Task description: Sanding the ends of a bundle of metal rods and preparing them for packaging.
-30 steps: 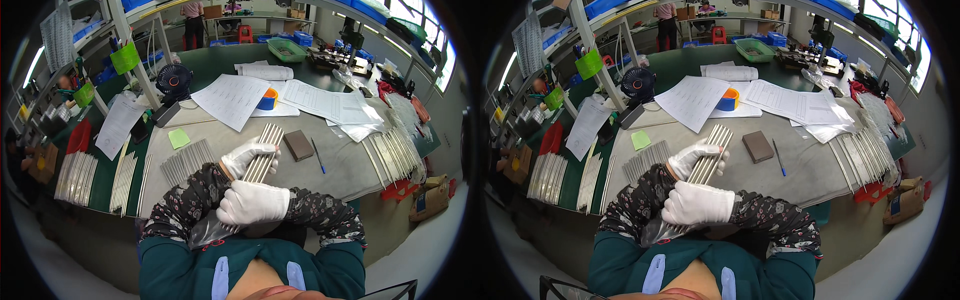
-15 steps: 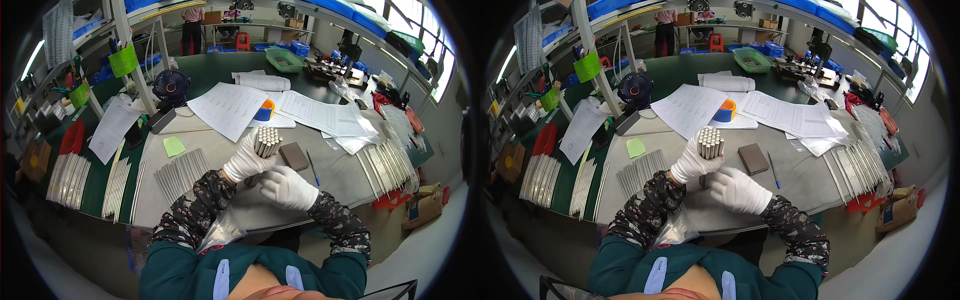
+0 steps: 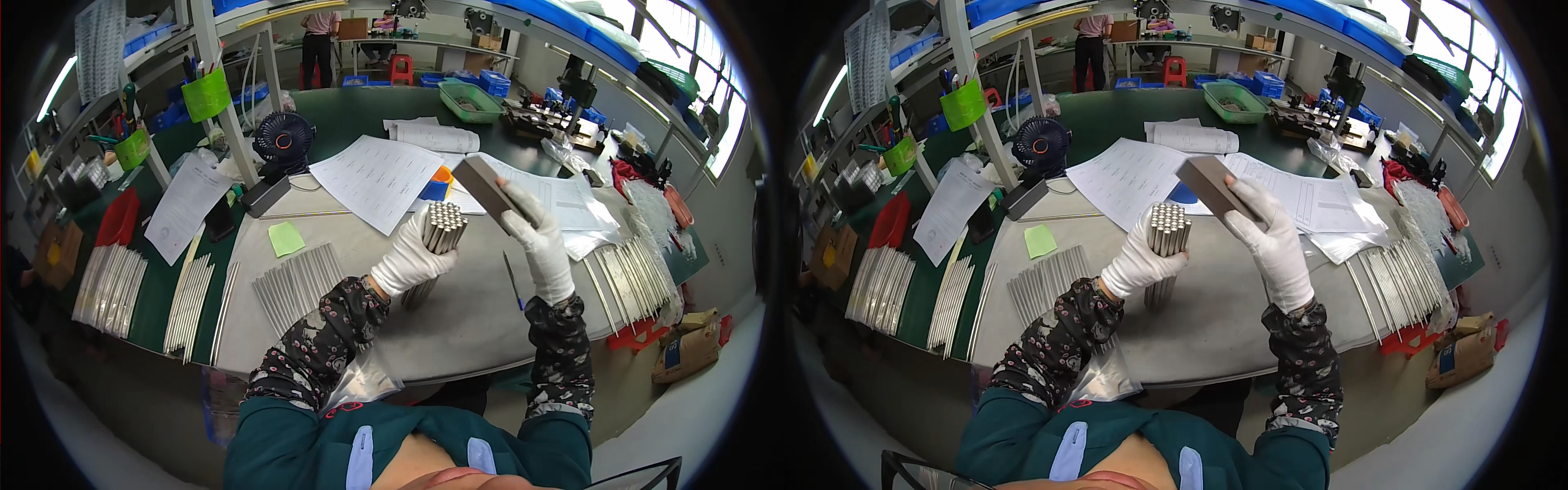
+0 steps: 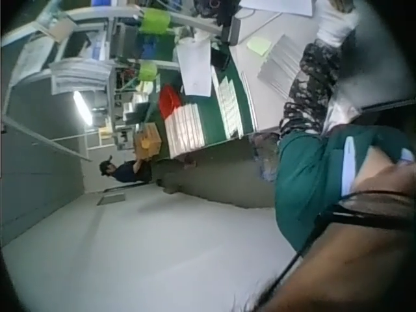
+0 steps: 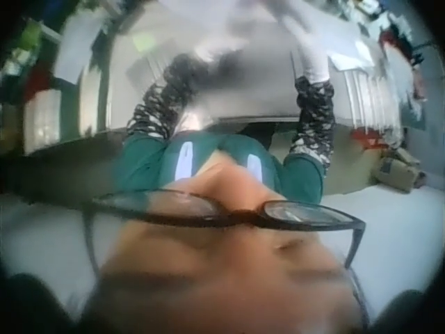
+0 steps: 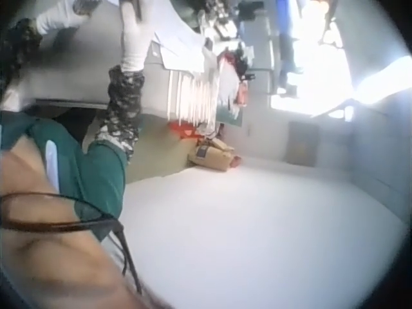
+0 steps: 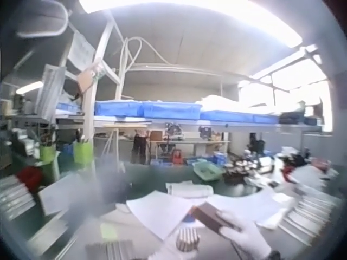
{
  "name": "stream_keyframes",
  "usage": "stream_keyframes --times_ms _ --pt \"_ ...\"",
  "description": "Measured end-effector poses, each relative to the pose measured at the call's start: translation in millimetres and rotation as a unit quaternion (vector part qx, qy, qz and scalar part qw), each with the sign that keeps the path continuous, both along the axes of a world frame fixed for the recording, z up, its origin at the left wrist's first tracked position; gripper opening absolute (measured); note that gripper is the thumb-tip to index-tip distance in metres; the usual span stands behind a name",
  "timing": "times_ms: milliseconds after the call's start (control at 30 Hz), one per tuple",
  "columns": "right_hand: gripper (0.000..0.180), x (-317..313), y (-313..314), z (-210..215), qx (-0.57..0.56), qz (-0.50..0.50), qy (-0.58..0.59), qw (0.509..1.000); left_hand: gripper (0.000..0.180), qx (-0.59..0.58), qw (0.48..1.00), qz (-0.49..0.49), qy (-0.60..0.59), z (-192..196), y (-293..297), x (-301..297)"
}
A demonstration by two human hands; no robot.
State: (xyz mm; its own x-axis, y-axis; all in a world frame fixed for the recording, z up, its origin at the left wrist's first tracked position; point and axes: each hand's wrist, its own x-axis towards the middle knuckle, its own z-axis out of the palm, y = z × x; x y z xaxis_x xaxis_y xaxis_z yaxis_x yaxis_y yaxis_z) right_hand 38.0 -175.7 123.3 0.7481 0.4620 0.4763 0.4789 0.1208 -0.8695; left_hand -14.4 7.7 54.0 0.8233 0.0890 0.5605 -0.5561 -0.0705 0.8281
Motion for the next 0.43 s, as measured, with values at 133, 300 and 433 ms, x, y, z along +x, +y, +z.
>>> stream_keyframes --times_ms 133,300,433 --pt "0.041 -15.5 27.2 35.5 -0.228 -0.104 -0.424 0.87 0.039 0.035 0.997 0.051 -0.052 4.8 5.1 2.5" --pt "0.038 48.9 -5.2 -61.4 -0.464 -0.252 -0.316 0.788 0.041 -0.023 0.999 -0.027 0.018 -1.5 0.9 2.2" --pt "0.059 32.7 -6.9 -89.7 -0.657 -0.192 -0.201 0.701 0.043 -0.003 1.0 -0.021 0.02 -2.1 9.0 -6.4"
